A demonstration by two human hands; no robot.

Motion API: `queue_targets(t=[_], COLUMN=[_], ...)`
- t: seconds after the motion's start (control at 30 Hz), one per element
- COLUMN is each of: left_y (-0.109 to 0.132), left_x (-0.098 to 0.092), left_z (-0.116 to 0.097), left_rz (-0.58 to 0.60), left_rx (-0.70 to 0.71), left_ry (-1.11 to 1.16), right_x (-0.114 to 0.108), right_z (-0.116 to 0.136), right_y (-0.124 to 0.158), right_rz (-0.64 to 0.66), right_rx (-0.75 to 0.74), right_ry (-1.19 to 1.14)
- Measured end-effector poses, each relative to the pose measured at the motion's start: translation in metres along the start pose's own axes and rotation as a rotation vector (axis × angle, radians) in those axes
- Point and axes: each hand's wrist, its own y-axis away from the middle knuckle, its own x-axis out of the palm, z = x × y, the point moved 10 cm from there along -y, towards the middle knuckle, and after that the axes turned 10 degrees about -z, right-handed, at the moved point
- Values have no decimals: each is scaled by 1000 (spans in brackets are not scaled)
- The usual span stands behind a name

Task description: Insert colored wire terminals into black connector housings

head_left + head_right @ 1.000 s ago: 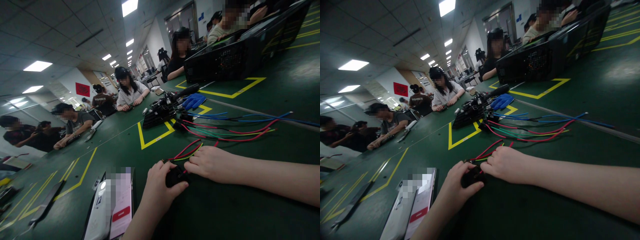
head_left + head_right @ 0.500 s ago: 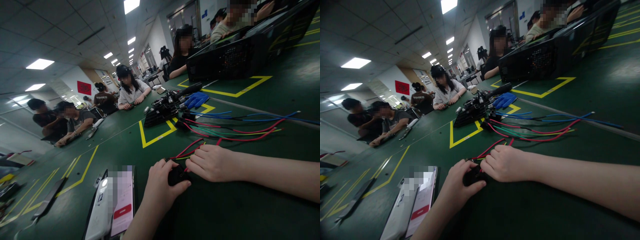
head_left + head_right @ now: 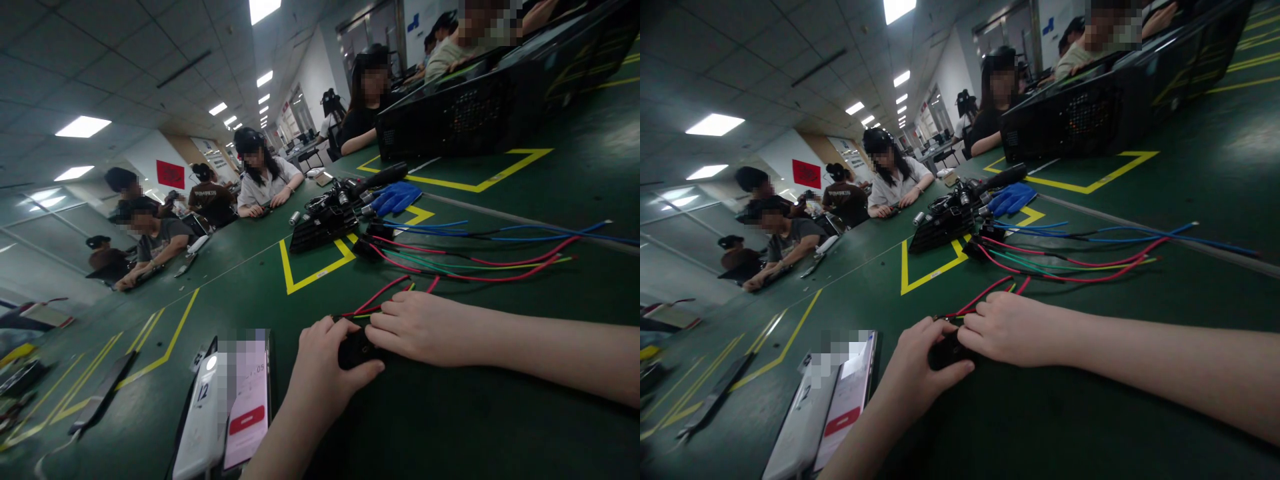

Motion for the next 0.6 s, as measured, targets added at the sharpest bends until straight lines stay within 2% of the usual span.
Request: queue_targets(t=[0.17, 0.33, 0.6], left_y=[0, -1, 1], left_x=[1, 1, 1], left_z=[1, 0, 0], left_rz=[4, -7, 6], left_rx=[-1, 15, -14], left_ry=[9, 9, 0], right_x=[-1, 1, -12], right_z=[-4, -4, -2], right_y=[-2, -2, 0], right_rz=[24, 13, -213], right_rx=[119, 127, 72], right_ry=[-197, -210, -150])
